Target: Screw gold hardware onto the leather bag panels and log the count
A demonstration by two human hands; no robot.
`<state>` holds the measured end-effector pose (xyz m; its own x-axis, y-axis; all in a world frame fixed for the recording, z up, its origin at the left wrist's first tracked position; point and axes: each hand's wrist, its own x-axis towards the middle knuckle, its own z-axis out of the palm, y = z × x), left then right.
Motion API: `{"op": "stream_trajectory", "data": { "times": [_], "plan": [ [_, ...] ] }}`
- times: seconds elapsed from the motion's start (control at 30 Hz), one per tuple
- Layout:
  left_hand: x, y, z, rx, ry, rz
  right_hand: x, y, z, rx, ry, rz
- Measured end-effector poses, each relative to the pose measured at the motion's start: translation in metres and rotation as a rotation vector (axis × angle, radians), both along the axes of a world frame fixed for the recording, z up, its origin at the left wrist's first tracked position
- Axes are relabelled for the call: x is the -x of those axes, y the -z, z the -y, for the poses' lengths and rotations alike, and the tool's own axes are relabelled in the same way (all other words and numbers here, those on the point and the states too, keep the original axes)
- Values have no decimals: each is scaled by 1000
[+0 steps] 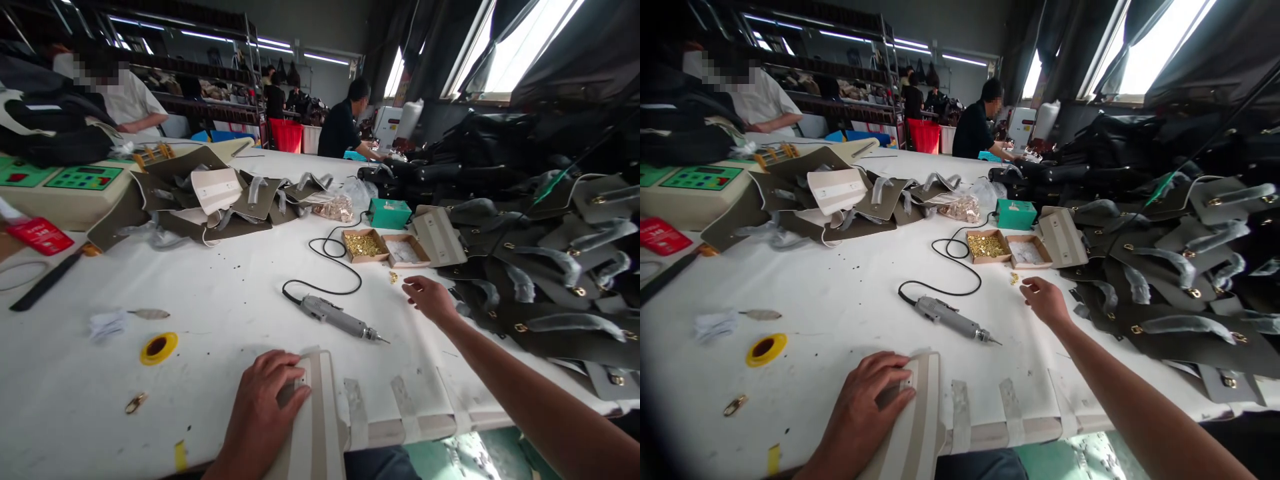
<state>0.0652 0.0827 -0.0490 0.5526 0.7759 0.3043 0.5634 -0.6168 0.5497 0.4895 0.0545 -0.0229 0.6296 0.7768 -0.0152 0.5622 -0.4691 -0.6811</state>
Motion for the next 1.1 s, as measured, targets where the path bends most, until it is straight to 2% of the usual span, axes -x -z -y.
{"op": "stream_trajectory", "data": {
  "times": [0.07, 0.13, 0.27, 0.37, 0.47, 0.67, 0.8, 0.97, 1.1],
  "plan": [
    [1, 3, 0, -29, 4, 0, -29, 7, -13, 20, 39, 54],
    [2, 4, -1, -57, 11, 4, -44, 13, -27, 47, 48, 111],
    [3, 7, -2, -103, 22, 16, -53, 20, -46, 104, 41, 225],
    [2, 8, -3, -125, 39, 10, -52, 19, -44, 147, 9, 265],
    [3, 9, -5, -130, 44, -5, -46, 15, -23, 189, -71, 256],
    [2, 8, -6, -120, 50, 6, -33, 10, 41, 193, -176, 145],
    [1, 8, -6, -114, 52, 9, -51, 4, 74, 128, -74, 52],
    [1, 9, -7, -110, 52, 10, -83, -4, 112, 99, 96, 57],
    [0, 9, -8, -128, 49, 25, -91, 4, 138, 147, 136, 78]
  ]
}}
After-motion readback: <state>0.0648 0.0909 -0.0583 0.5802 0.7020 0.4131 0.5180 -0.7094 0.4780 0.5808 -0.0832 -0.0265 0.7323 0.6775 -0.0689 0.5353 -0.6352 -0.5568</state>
